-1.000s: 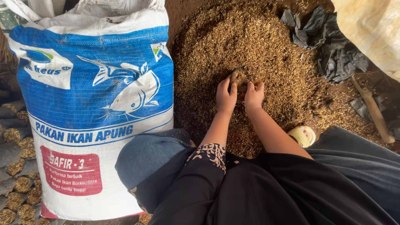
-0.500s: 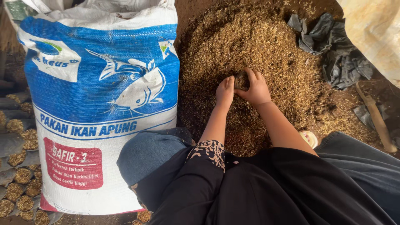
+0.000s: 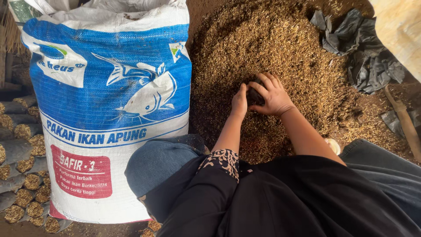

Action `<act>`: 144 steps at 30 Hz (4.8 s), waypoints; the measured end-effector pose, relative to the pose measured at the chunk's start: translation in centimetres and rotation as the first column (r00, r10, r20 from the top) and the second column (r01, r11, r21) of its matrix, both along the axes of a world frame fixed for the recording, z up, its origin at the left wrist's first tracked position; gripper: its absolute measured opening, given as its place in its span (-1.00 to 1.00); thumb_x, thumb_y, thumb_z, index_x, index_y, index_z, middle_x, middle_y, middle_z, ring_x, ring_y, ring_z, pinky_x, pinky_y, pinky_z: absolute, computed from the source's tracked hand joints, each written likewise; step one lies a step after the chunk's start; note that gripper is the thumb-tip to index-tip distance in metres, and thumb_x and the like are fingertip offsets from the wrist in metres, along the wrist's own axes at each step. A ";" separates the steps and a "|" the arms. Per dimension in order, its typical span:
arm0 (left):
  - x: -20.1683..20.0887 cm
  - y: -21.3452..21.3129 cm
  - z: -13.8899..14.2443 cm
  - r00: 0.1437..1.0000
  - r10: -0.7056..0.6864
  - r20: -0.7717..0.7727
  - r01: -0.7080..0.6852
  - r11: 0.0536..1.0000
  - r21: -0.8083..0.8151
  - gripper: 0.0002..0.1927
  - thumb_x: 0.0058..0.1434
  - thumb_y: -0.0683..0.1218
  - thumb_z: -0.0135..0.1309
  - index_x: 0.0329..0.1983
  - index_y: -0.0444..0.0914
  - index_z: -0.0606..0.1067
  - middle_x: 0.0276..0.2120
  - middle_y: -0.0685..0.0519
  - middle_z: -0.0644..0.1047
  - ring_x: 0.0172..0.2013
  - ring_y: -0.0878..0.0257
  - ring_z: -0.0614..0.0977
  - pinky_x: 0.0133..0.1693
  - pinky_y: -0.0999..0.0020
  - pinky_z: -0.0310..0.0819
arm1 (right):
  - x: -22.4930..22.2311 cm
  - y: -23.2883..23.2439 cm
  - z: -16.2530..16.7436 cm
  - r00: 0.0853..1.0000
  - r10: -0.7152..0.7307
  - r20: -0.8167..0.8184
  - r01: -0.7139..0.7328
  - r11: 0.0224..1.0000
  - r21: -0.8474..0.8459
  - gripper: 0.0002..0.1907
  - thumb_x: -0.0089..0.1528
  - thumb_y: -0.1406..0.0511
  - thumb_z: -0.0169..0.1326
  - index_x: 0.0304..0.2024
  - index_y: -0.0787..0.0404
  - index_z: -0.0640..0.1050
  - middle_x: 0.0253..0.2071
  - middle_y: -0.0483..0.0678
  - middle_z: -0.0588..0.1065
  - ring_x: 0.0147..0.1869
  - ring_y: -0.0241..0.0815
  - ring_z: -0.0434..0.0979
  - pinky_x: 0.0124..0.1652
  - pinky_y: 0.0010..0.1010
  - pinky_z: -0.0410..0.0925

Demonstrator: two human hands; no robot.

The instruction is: The person scoops floating fish feed pellets from a large pile on the ground using a small black plastic cup. They then pour the pellets into a large white sack labeled 'PAKAN IKAN APUNG' and place the filled cup on the ground next to other filled cups.

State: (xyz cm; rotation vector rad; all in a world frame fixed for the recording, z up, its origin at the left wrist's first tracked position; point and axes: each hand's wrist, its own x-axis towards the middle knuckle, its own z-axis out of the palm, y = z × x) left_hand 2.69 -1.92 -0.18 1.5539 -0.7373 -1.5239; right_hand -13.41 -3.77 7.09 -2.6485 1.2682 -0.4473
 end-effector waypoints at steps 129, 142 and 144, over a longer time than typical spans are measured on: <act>-1.2 -0.7 3.6 0.935 0.120 0.333 -0.034 0.967 -0.253 -0.64 0.29 0.18 0.16 0.06 -0.04 0.62 0.10 -0.04 0.40 0.11 0.09 0.49 0.12 0.14 0.44 | 2.5 -0.4 -1.0 0.290 -0.851 0.438 0.238 0.507 0.828 -0.71 0.28 0.09 0.24 -0.03 0.05 0.64 -0.01 -0.15 0.42 0.07 -0.21 0.51 0.10 -0.29 0.43; -2.5 -2.0 2.3 0.817 0.299 0.494 -0.003 0.858 -0.513 -0.70 0.25 0.11 0.24 -0.14 -0.18 0.59 -0.05 -0.01 0.54 0.00 0.04 0.55 0.03 0.08 0.46 | 1.7 -0.8 -3.2 0.456 -0.742 0.492 0.416 0.666 0.619 -0.69 0.36 0.11 0.19 0.04 0.13 0.61 0.01 -0.08 0.41 0.09 -0.25 0.43 0.06 -0.31 0.34; -2.0 -0.7 3.2 0.806 0.265 0.530 -0.028 0.910 -0.413 -0.64 0.26 0.17 0.20 -0.21 -0.21 0.54 -0.10 -0.05 0.50 -0.10 -0.01 0.53 -0.08 0.04 0.46 | 0.9 0.4 -3.0 0.412 -0.752 0.514 0.371 0.654 0.659 -0.60 0.44 0.05 0.11 0.20 0.11 0.57 0.06 -0.07 0.37 0.14 -0.27 0.41 0.08 -0.34 0.32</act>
